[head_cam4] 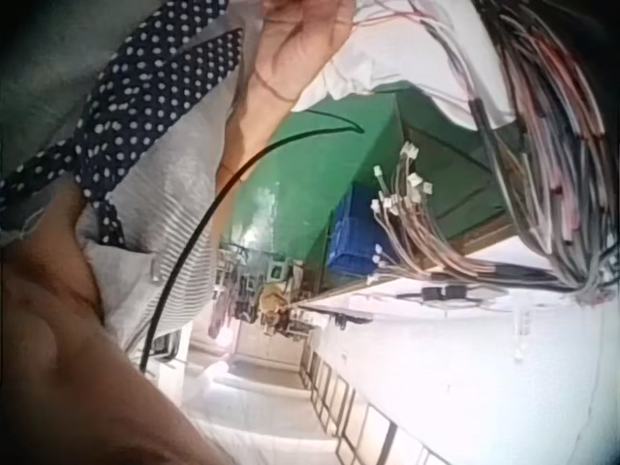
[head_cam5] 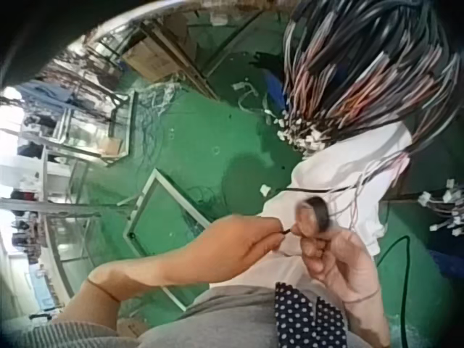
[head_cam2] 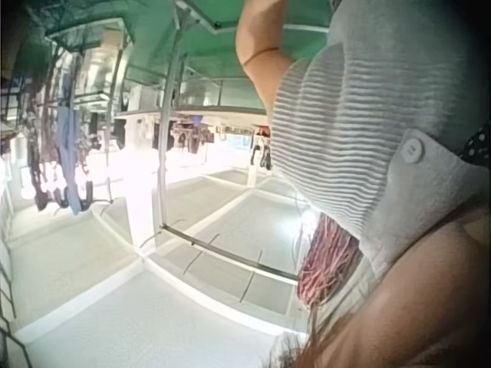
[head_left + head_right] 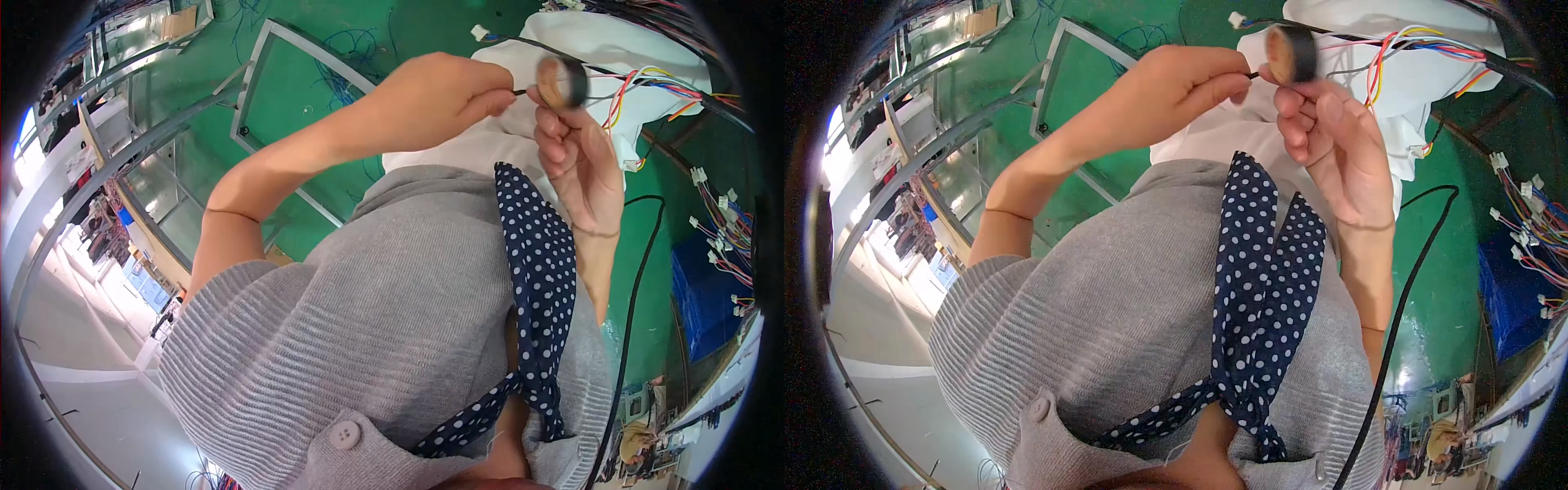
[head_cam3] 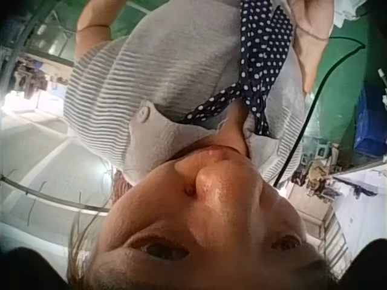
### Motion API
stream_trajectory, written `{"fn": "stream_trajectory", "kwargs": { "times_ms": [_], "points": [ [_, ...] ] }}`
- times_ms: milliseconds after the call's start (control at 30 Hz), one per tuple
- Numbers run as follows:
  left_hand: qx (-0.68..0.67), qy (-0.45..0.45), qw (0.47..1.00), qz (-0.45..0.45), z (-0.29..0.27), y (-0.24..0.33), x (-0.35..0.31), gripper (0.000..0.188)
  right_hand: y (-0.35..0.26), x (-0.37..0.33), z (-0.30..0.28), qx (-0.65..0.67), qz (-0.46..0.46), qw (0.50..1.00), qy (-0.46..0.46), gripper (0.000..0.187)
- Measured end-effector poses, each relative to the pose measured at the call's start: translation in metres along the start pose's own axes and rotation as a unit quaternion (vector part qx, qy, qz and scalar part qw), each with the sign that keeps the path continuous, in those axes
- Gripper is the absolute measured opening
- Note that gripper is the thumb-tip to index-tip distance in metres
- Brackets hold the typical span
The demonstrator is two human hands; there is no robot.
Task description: The person sorts through wire bundles and wraps electrical tape around sections of the wires by hand.
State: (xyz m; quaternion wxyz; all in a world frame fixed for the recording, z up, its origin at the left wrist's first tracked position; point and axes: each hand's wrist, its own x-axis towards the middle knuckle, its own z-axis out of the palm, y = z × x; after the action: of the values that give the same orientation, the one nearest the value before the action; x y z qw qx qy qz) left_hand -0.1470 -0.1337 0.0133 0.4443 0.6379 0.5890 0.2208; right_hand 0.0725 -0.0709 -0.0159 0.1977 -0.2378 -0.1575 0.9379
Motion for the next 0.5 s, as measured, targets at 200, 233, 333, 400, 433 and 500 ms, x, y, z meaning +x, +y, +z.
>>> {"fn": "stream_trajectory", "kwargs": {
  "times_ms": [200, 233, 333, 400, 433, 500],
  "points": [
    [-0.105, -0.124, 0.985, -0.05, 0.0, 0.001, 0.005, 0.021, -0.01, 0.003, 0.008, -0.043, -0.005, 0.999, 0.012, 0.043],
    [-0.258, -0.162, 0.948, -0.092, -0.001, -0.001, 0.006, 0.023, -0.007, 0.007, -0.004, -0.006, 0.023, 0.999, -0.028, 0.033],
    [-0.415, -0.166, 0.885, -0.129, -0.005, -0.006, 0.014, 0.025, 0.005, 0.01, 0.0, -0.075, -0.015, 0.991, 0.109, 0.028],
    [-0.45, -0.162, 0.863, -0.161, -0.009, -0.004, 0.019, 0.023, 0.009, 0.013, 0.007, -0.086, -0.034, 0.99, 0.106, 0.023],
    [-0.511, -0.192, 0.812, -0.205, -0.013, -0.003, 0.023, 0.022, 0.011, 0.014, 0.01, -0.093, -0.053, 0.989, 0.105, 0.025],
    [-0.566, -0.218, 0.758, -0.242, -0.02, 0.0, 0.026, 0.021, 0.011, 0.018, 0.006, -0.087, -0.072, 0.992, 0.052, 0.055]
  ]
}}
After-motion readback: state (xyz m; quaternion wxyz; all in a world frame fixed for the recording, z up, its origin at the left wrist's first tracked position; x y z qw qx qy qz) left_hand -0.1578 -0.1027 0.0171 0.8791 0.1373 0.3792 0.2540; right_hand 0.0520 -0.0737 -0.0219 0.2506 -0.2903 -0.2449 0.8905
